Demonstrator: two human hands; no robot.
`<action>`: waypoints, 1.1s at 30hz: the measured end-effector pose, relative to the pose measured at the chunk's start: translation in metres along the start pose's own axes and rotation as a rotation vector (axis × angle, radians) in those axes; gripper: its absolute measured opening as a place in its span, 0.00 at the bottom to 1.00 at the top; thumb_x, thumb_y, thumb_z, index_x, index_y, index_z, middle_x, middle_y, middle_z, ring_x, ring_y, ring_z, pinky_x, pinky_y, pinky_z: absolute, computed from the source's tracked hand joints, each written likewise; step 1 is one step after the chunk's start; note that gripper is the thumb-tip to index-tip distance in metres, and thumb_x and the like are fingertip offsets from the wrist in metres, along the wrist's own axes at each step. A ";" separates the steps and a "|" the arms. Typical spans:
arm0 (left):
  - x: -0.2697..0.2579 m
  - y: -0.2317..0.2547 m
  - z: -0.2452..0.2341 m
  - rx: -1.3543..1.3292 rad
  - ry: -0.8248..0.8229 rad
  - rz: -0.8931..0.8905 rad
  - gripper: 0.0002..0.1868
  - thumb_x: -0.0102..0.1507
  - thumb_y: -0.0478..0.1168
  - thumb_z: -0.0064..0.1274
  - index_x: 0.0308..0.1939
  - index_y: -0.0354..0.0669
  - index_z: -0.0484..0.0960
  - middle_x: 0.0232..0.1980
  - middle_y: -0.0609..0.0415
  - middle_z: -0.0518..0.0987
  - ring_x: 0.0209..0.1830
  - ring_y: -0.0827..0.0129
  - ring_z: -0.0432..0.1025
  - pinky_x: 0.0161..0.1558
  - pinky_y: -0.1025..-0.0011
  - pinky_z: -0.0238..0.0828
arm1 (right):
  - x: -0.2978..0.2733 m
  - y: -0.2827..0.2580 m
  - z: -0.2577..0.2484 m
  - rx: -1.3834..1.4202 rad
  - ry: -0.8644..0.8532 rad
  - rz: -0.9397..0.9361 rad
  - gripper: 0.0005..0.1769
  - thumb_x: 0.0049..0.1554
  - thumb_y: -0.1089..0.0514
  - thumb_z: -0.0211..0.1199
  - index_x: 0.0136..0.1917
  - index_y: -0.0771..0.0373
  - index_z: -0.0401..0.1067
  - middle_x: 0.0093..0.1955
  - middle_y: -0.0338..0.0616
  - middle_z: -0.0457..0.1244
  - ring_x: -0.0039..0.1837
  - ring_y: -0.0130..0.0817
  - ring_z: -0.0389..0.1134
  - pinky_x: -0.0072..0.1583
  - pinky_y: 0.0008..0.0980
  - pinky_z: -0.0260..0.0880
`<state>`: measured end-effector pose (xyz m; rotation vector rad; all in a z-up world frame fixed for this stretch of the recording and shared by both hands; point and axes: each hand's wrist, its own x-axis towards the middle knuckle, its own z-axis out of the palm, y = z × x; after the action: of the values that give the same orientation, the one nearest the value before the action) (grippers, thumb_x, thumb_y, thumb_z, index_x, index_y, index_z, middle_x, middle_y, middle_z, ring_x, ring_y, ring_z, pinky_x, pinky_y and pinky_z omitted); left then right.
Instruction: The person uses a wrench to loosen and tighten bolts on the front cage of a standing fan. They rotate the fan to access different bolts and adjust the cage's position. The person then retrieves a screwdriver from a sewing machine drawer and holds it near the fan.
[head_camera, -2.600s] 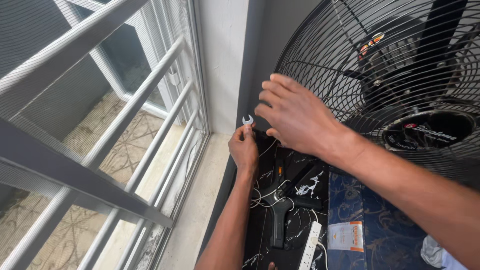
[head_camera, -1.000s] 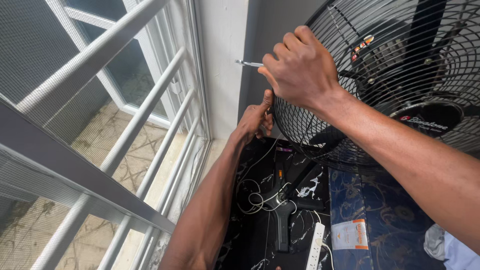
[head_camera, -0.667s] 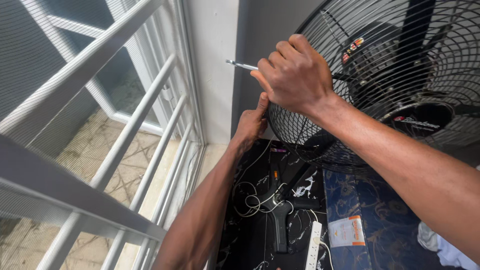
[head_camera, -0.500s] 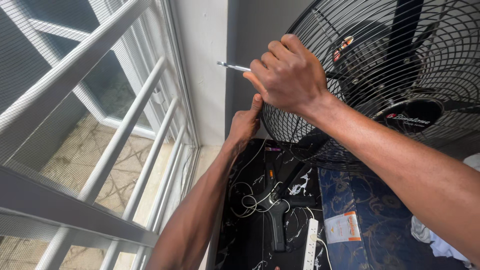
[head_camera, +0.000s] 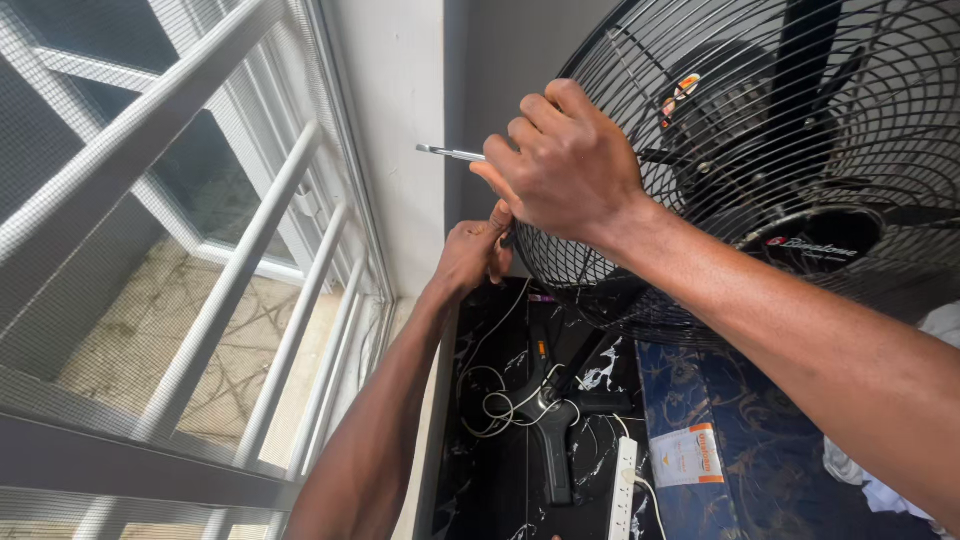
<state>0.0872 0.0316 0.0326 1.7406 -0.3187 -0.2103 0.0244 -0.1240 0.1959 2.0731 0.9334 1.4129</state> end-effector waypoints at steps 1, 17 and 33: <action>0.001 0.002 -0.004 0.037 -0.016 0.020 0.44 0.53 0.83 0.36 0.12 0.46 0.69 0.15 0.56 0.73 0.14 0.72 0.70 0.19 0.73 0.63 | 0.001 -0.001 0.000 -0.001 -0.007 -0.001 0.28 0.65 0.37 0.65 0.30 0.54 0.72 0.26 0.35 0.62 0.38 0.28 0.65 0.57 0.32 0.66; 0.011 0.000 -0.007 -0.027 -0.148 0.004 0.43 0.54 0.85 0.29 0.16 0.48 0.61 0.15 0.56 0.66 0.15 0.71 0.67 0.19 0.73 0.63 | -0.003 0.004 -0.003 0.015 0.052 -0.027 0.26 0.67 0.40 0.64 0.32 0.54 0.73 0.30 0.36 0.65 0.43 0.30 0.68 0.58 0.32 0.66; 0.012 -0.012 -0.001 0.034 0.046 0.044 0.44 0.56 0.82 0.38 0.11 0.46 0.59 0.16 0.60 0.60 0.17 0.74 0.56 0.20 0.69 0.50 | -0.006 0.000 0.003 -0.035 0.038 -0.005 0.28 0.69 0.37 0.65 0.34 0.54 0.74 0.30 0.34 0.63 0.45 0.28 0.67 0.60 0.32 0.65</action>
<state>0.1005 0.0309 0.0219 1.7675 -0.3285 -0.1335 0.0252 -0.1287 0.1912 2.0235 0.9214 1.4611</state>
